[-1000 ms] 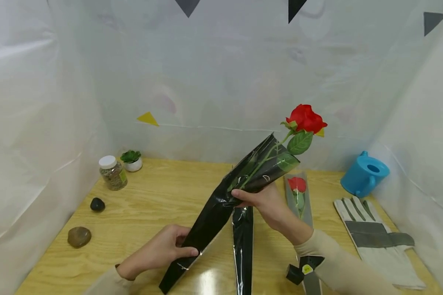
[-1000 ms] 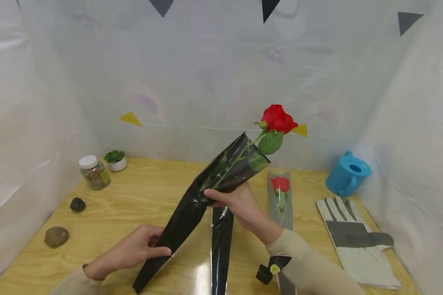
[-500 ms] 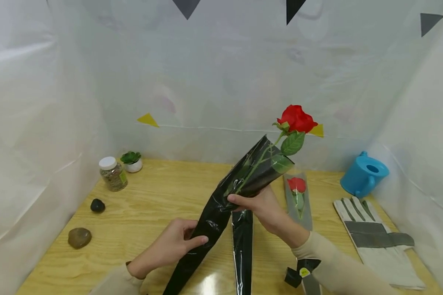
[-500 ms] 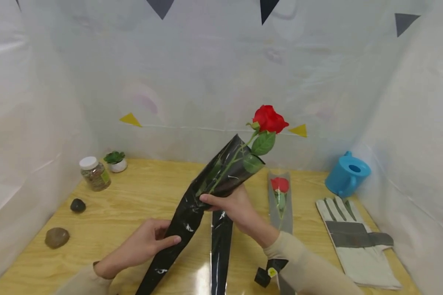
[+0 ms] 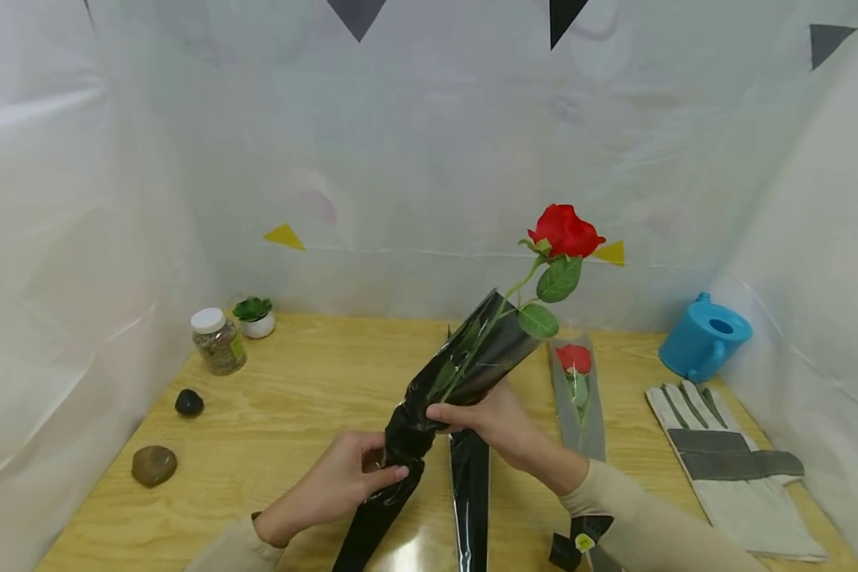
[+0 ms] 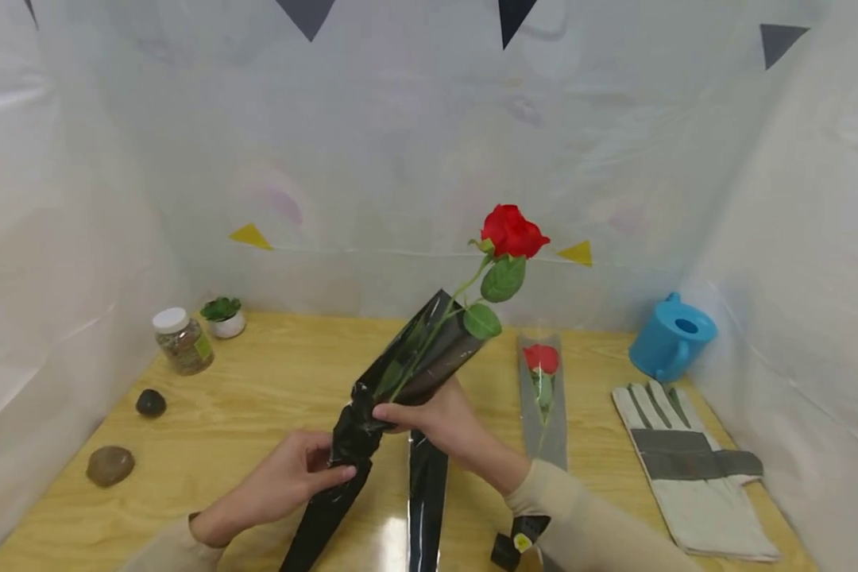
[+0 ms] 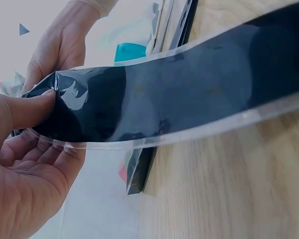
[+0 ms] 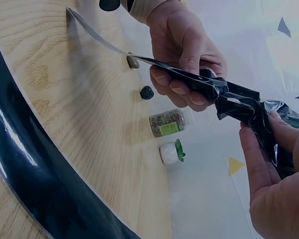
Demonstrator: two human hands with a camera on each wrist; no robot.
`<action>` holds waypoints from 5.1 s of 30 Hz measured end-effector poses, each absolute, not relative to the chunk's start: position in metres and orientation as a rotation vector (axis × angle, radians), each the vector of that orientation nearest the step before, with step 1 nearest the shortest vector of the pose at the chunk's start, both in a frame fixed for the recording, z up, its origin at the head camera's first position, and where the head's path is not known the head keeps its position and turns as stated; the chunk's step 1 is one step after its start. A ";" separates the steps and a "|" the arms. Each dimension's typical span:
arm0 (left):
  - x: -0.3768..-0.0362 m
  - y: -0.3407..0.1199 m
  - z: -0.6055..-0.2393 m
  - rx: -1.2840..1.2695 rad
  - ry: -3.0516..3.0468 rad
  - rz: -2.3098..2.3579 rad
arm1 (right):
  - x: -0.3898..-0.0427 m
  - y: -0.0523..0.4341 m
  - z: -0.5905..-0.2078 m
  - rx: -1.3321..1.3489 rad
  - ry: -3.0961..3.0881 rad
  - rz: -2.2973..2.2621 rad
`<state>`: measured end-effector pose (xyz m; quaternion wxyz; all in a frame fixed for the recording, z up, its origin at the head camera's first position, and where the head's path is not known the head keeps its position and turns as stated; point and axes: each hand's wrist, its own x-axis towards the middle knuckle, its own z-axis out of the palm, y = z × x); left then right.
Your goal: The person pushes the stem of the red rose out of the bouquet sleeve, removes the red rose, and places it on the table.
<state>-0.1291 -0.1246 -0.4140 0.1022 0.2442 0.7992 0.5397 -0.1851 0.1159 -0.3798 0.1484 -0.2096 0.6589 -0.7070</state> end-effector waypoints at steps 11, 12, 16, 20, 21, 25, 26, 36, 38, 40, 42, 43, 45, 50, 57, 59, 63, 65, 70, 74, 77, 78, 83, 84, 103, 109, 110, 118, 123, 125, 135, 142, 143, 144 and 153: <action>-0.131 -0.123 -0.413 0.736 2.303 1.615 | -0.184 0.115 -0.376 -0.530 1.928 -2.015; -0.131 -0.124 -0.413 0.745 2.319 1.594 | -0.184 0.116 -0.376 -0.524 1.933 -2.014; -0.132 -0.132 -0.416 0.776 2.309 1.564 | -0.186 0.120 -0.373 -0.518 1.964 -2.028; -0.129 -0.141 -0.420 0.755 2.162 1.627 | -0.188 0.123 -0.371 -0.521 1.989 -2.029; -0.128 -0.143 -0.420 0.754 2.140 1.632 | -0.189 0.123 -0.371 -0.519 1.983 -2.029; -0.127 -0.143 -0.418 0.770 2.103 1.647 | -0.188 0.120 -0.371 -0.544 1.985 -2.001; -0.128 -0.142 -0.416 0.771 2.093 1.660 | -0.186 0.118 -0.372 -0.550 1.997 -1.986; -0.126 -0.130 -0.407 0.713 2.033 1.771 | -0.170 0.104 -0.382 -0.613 2.062 -1.807; -0.125 -0.131 -0.408 0.712 2.002 1.783 | -0.170 0.104 -0.381 -0.619 2.055 -1.813; -0.125 -0.132 -0.408 0.721 1.984 1.790 | -0.172 0.106 -0.378 -0.620 2.059 -1.839; -0.125 -0.133 -0.409 0.738 1.967 1.799 | -0.174 0.109 -0.371 -0.630 2.041 -1.895; -0.125 -0.133 -0.409 0.742 1.958 1.804 | -0.176 0.112 -0.367 -0.607 2.046 -1.925; -0.125 -0.134 -0.409 0.740 1.938 1.810 | -0.180 0.118 -0.355 -0.574 1.998 -2.028; -0.123 -0.137 -0.409 0.700 1.904 1.808 | -0.189 0.137 -0.325 -0.480 1.783 -2.329; -0.122 -0.139 -0.410 0.711 1.942 1.765 | -0.196 0.149 -0.310 -0.526 1.778 -2.409; -0.122 -0.139 -0.409 0.715 1.955 1.757 | -0.197 0.150 -0.309 -0.507 1.798 -2.425; -0.124 -0.142 -0.406 0.733 2.045 1.694 | -0.201 0.151 -0.305 -0.508 1.826 -2.499; -0.125 -0.144 -0.404 0.736 2.112 1.646 | -0.203 0.153 -0.302 -0.543 1.790 -2.564; -0.126 -0.150 -0.403 0.741 2.197 1.566 | -0.211 0.166 -0.290 -0.674 1.602 -2.777; -0.127 -0.155 -0.405 0.737 2.151 1.593 | -0.221 0.183 -0.277 -0.694 1.444 -2.961; -0.129 -0.160 -0.406 0.755 2.130 1.605 | -0.227 0.199 -0.265 -0.598 1.294 -3.109; -0.129 -0.162 -0.406 0.765 2.126 1.603 | -0.230 0.205 -0.261 -0.564 1.236 -3.162; -0.129 -0.168 -0.404 0.746 2.160 1.587 | -0.238 0.239 -0.245 -0.442 0.921 -3.405; -0.129 -0.170 -0.404 0.725 2.176 1.584 | -0.240 0.247 -0.243 -0.411 0.857 -3.447; -0.151 -0.198 -0.407 0.372 2.054 2.004 | -0.269 0.205 -0.315 -0.305 1.670 -2.623; -0.165 -0.202 -0.416 0.358 2.133 2.000 | -0.272 0.157 -0.356 -0.322 1.800 -2.307; -0.168 -0.203 -0.418 0.353 2.165 1.976 | -0.272 0.151 -0.362 -0.329 1.814 -2.266; -0.185 -0.205 -0.439 0.243 2.181 1.921 | -0.279 0.113 -0.401 -0.338 1.897 -2.072; -0.190 -0.205 -0.449 0.098 2.194 1.888 | -0.281 0.098 -0.418 -0.350 1.941 -1.957; -0.192 -0.206 -0.453 0.074 2.193 1.880 | -0.281 0.092 -0.425 -0.336 1.949 -1.920; -0.195 -0.205 -0.463 -0.062 2.147 1.852 | -0.276 0.072 -0.449 -0.247 2.126 -1.733; -0.193 -0.204 -0.465 -0.139 2.174 1.801 | -0.271 0.063 -0.455 -0.205 2.409 -1.537; -0.193 -0.204 -0.465 -0.132 2.176 1.805 | -0.270 0.062 -0.455 -0.203 2.461 -1.502; -0.193 -0.204 -0.465 -0.121 2.183 1.807 | -0.269 0.061 -0.455 -0.207 2.516 -1.462; -0.186 -0.212 -0.445 -0.098 2.500 1.477 | -0.259 0.057 -0.449 -0.244 2.706 -1.311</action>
